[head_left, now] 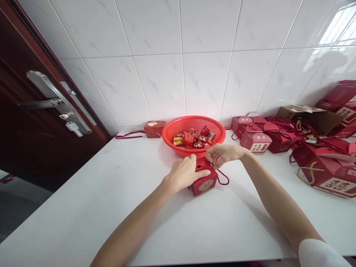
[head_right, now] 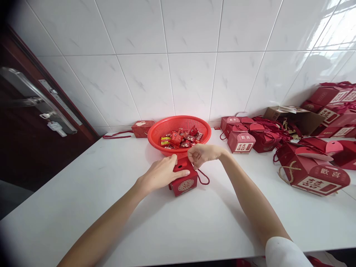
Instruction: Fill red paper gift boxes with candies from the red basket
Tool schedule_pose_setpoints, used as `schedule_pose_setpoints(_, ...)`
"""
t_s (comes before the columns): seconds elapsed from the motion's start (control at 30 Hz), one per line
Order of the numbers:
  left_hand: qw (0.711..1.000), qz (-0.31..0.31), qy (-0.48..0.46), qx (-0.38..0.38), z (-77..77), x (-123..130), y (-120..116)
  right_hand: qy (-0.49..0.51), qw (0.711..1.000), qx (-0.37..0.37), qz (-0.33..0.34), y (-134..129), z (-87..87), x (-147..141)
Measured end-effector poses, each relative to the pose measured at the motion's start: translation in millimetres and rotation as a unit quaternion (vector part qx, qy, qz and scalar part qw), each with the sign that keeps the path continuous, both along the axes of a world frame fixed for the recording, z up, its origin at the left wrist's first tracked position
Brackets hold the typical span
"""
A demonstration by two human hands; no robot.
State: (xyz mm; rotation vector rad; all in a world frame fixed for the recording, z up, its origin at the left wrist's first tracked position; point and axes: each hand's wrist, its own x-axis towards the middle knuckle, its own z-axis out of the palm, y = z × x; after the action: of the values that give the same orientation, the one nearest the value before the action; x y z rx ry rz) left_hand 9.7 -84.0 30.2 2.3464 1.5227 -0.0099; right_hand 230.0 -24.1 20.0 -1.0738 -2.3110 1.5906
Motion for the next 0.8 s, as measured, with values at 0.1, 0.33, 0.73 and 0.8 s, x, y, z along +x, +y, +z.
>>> schedule_pose_setpoints(0.1, 1.000, 0.010, -0.013, -0.008, -0.1, -1, 0, 0.027, 0.999, -0.021, -0.022, 0, -2.5, -1)
schedule_pose_setpoints(0.33, 0.998, 0.032, -0.029, -0.047, -1.4, 0, 1, 0.190, 0.975, -0.061, -0.095, -10, 9.4, 1)
schedule_pose_setpoints(0.73, 0.932, -0.016, -0.336, -0.132, 26.1, -28, 5, 0.270, 0.945, 0.087, -0.164, -54, 49.2, 2)
schedule_pose_setpoints(0.8, 0.883, -0.055, -0.430, -0.179, 38.9, -36, 1, 0.258, 0.942, 0.115, -0.180, -60, 51.8, -1)
